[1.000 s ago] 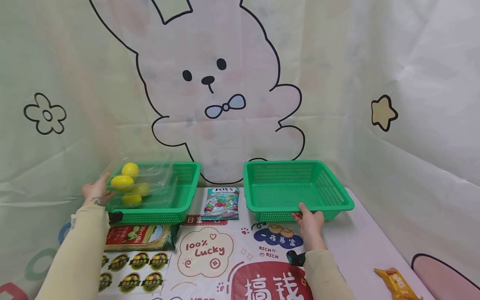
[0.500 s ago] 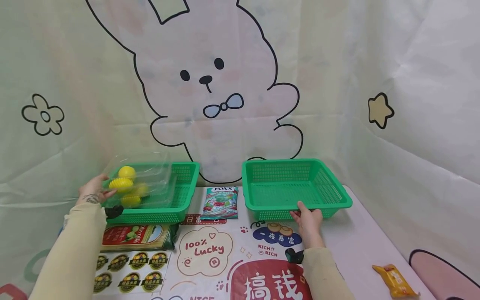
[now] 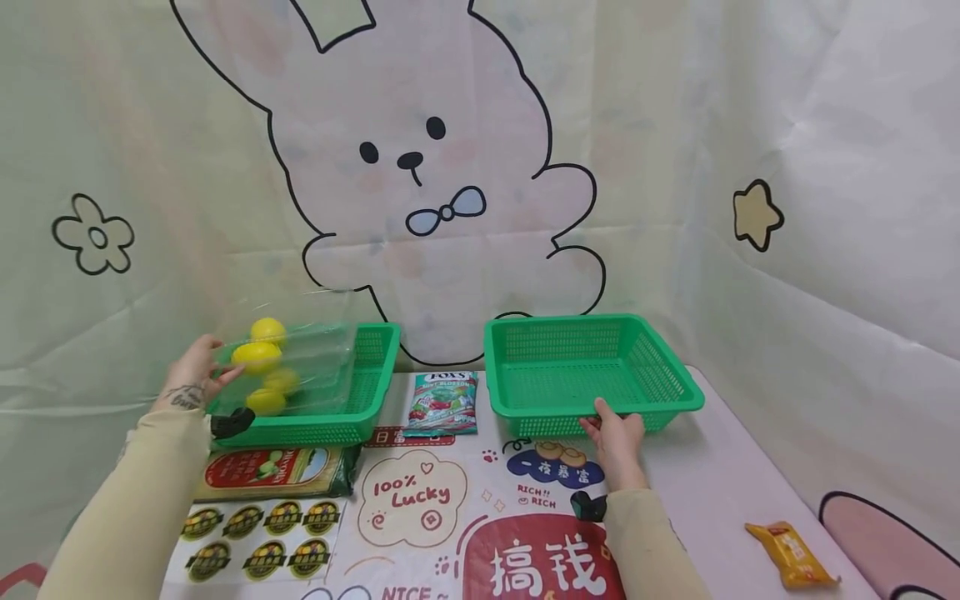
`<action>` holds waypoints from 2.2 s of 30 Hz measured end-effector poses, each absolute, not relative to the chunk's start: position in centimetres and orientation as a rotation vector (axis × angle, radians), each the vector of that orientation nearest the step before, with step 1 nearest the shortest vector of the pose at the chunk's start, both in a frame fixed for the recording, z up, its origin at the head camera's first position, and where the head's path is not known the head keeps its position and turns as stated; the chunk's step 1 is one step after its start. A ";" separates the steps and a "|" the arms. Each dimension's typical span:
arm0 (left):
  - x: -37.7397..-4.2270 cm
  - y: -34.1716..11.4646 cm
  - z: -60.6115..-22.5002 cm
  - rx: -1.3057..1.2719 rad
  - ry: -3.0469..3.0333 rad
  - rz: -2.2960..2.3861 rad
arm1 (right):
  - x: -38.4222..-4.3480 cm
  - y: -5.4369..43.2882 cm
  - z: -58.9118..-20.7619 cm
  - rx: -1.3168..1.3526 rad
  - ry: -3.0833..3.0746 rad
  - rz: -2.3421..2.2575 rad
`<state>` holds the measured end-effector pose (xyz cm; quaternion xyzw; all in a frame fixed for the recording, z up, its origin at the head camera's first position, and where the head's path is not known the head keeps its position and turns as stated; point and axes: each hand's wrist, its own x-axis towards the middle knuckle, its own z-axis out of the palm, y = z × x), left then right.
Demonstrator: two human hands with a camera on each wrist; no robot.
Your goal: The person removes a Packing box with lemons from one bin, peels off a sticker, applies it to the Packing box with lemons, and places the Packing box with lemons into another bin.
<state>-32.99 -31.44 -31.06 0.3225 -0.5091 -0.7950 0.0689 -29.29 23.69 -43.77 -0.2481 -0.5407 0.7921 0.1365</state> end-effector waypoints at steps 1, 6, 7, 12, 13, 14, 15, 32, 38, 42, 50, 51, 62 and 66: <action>-32.8 -31.0 -30.8 0.940 -1.550 -2.418 | -29.3 23.7 -43.8 -0.714 -1.564 2.290; -31.6 -28.4 -29.9 0.847 -1.650 -2.473 | -29.2 23.7 -43.7 -0.711 -1.544 2.296; -31.3 -27.9 -29.8 0.816 -1.670 -2.482 | -29.2 23.7 -43.7 -0.711 -1.539 2.299; -29.3 -25.0 -29.8 0.679 -1.784 -2.479 | -29.5 23.5 -43.5 -0.721 -1.504 2.320; -28.9 -24.4 -29.9 0.653 -1.801 -2.484 | -29.5 23.4 -43.4 -0.718 -1.499 2.325; -28.5 -23.9 -30.0 0.630 -1.823 -2.483 | -29.5 23.3 -43.4 -0.723 -1.494 2.328; -28.0 -23.4 -30.2 0.604 -1.833 -2.489 | -29.5 23.3 -43.4 -0.729 -1.496 2.326; -20.1 -15.4 -35.0 0.377 -1.946 -2.511 | -26.5 22.0 -42.0 -0.764 -1.553 2.271; -19.1 -14.4 -36.9 0.373 -1.989 -2.436 | -22.7 19.0 -40.0 -0.377 -1.989 2.222; -18.8 -13.7 -37.8 0.365 -1.972 -2.435 | -21.0 17.3 -39.3 -0.091 -2.189 2.220; -17.7 -12.7 -39.3 0.404 -1.967 -2.466 | -20.1 15.5 -39.3 0.032 -2.330 2.213; -17.5 -12.7 -39.5 0.416 -1.965 -2.474 | -20.0 15.3 -39.3 0.038 -2.347 2.207; -16.4 -12.5 -41.5 0.539 -1.903 -2.517 | -18.7 14.2 -41.1 -0.033 -2.397 2.263; -16.2 -12.5 -42.2 0.579 -1.934 -2.530 | -18.3 14.1 -41.7 -0.025 -2.492 2.172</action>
